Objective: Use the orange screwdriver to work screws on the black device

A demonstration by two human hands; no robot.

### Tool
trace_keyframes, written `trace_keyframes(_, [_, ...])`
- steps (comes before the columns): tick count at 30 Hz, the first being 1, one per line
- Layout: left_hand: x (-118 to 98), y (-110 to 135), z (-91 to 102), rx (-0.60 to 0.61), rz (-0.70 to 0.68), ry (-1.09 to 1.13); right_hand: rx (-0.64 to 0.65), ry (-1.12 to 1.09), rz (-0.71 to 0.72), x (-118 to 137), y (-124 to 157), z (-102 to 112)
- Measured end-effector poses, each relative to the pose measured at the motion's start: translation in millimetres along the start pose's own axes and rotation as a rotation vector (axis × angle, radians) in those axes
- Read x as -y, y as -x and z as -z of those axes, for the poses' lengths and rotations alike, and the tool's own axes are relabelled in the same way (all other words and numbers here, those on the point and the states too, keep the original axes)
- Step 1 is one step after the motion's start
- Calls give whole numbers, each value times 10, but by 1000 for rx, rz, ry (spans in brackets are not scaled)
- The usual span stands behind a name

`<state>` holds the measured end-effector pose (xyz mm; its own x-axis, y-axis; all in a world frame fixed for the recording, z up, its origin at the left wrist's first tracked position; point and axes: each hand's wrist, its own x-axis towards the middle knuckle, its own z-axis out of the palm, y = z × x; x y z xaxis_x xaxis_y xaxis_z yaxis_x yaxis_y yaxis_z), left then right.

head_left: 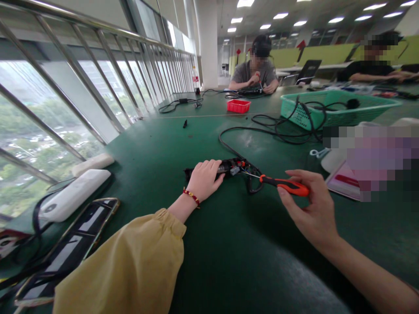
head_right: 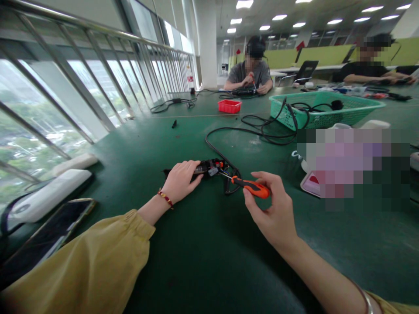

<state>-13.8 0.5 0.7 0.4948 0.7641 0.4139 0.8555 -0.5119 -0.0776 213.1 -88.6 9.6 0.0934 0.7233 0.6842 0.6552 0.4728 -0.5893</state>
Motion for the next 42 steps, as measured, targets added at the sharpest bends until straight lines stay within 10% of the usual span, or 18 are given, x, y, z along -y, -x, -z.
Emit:
trace_keyframes(8, [1,0,4,0,4,17,163,-6,-78,9,2,8])
trace_keyframes(14, [0,-2,0,-3,1,9,-49,3,74,-17,2,-6])
trace_keyframes(20, [-1,-5,-6,-2,0,4,195,-6,-87,33,-6,10])
trace_keyframes(25, [3,1,-9,-3,3,3,-31,32,28,8,-21,4])
trace_keyframes(30, [-1,-2,-6,3,4,2,155,-4,-84,-2,-12,5])
trace_keyframes(36, [-1,-4,-4,-5,1,-7,-38,7,0,-21,-24,7])
trace_keyframes(42, [0,5,4,2,4,-8,132,9,-108,11,-32,21])
